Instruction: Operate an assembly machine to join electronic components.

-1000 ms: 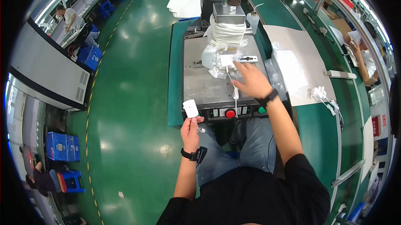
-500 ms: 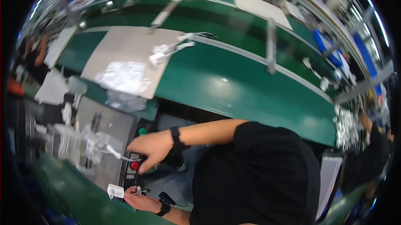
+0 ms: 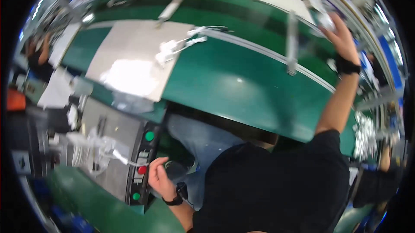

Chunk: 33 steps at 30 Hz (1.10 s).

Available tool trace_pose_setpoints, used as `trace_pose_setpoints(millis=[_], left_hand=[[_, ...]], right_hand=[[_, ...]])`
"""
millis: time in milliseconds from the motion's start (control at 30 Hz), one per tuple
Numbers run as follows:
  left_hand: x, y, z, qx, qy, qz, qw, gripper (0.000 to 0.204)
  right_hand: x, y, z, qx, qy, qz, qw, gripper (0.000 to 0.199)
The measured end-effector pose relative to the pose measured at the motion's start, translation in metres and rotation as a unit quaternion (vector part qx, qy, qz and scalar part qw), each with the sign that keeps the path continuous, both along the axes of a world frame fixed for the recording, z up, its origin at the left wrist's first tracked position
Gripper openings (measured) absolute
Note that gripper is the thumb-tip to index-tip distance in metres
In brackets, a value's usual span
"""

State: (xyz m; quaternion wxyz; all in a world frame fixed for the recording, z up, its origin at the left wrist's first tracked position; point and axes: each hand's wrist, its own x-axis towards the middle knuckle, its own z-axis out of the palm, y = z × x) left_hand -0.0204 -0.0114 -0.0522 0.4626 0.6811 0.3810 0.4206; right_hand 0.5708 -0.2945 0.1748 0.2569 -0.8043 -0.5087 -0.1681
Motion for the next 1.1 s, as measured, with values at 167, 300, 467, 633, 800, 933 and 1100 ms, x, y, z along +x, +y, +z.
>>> trace_pose_setpoints(millis=[167, 300, 467, 633, 800, 933, 1100], left_hand=[[-0.022, -0.009, -0.031, -0.127, -0.061, 0.026, 0.990, 0.022], [-0.023, -0.013, -0.037, -0.151, -0.105, 0.046, 0.982, 0.022], [-0.019, -0.016, -0.030, -0.161, -0.103, 0.047, 0.980, 0.022], [-0.025, -0.020, -0.017, -0.099, -0.100, 0.102, 0.985, 0.021], [-0.060, 0.036, -0.005, -0.042, -0.104, 0.228, 0.967, 0.016], [-0.074, 0.126, 0.007, -0.067, -0.271, 0.299, 0.912, 0.031], [-0.090, 0.173, 0.005, -0.327, -0.363, 0.228, 0.842, 0.029]], right_hand=[[0.113, -0.041, -0.091, -0.137, -0.063, -0.322, 0.935, 0.043], [0.078, 0.114, -0.110, -0.042, 0.121, -0.016, 0.992, 0.021], [-0.074, 0.350, -0.140, -0.085, 0.147, 0.305, 0.937, 0.025], [-0.169, 0.417, -0.199, -0.198, 0.030, 0.225, 0.954, 0.049], [-0.174, 0.420, -0.184, -0.097, 0.249, 0.320, 0.909, 0.037], [-0.163, 0.369, -0.111, 0.040, 0.383, 0.261, 0.885, 0.046], [-0.215, 0.280, -0.055, -0.044, 0.392, 0.434, 0.810, 0.058]])
